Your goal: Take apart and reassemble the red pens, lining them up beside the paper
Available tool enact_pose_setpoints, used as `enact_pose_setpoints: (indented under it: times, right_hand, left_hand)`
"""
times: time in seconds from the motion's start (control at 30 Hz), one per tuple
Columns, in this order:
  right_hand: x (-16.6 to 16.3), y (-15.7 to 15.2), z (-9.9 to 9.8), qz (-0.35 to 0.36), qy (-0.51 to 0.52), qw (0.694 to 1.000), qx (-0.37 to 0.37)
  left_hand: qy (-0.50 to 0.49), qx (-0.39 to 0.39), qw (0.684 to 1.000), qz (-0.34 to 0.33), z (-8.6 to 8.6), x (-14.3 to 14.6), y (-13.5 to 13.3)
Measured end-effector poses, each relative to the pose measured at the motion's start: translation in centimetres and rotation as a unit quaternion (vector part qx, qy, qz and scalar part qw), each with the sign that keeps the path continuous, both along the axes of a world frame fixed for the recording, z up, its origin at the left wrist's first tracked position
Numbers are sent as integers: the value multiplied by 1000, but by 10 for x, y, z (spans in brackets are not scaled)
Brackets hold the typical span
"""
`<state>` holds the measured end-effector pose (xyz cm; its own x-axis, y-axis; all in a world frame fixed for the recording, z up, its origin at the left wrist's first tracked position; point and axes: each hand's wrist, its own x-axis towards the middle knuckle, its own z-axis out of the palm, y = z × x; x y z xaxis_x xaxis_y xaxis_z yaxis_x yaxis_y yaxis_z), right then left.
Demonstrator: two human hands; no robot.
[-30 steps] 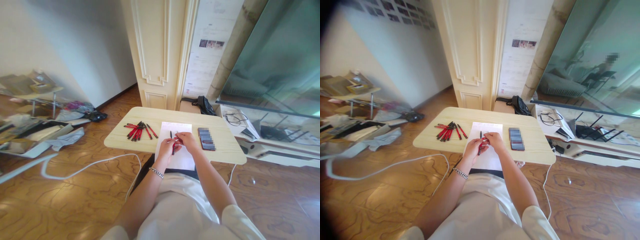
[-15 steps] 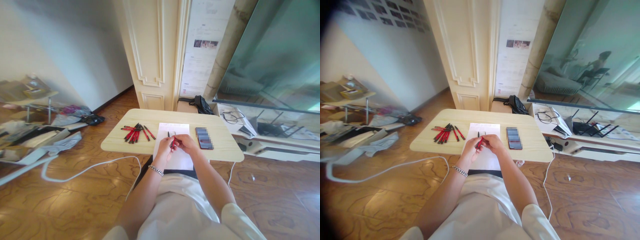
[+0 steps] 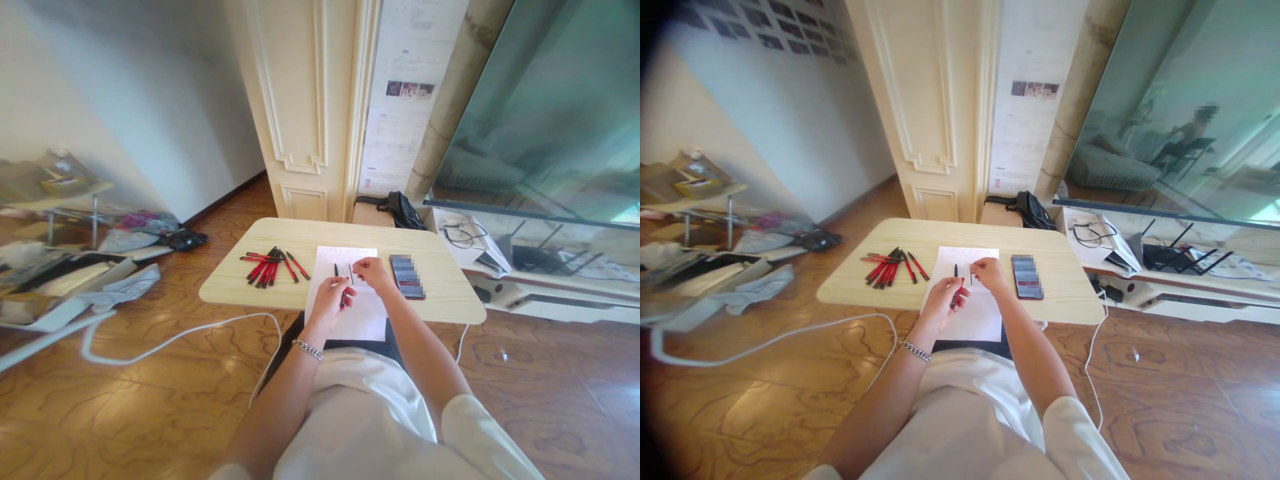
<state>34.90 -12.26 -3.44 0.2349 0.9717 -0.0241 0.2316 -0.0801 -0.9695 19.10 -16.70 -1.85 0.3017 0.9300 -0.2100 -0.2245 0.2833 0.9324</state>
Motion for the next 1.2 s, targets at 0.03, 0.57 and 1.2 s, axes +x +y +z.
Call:
enact_pose_setpoints:
  times: [0.03,0.57,1.2]
  right_hand:
    - [3,3,-1,-11,-72,997,-5]
    - [4,-4,8,-48,-266,963,17]
    - [-4,-43,16,15,-108,993,38]
  left_hand:
    - [1,4,1000,1,-1,0,0]
    - [1,3,1000,-10,-9,1,6]
    - [141,124,982,25,0,11,24]
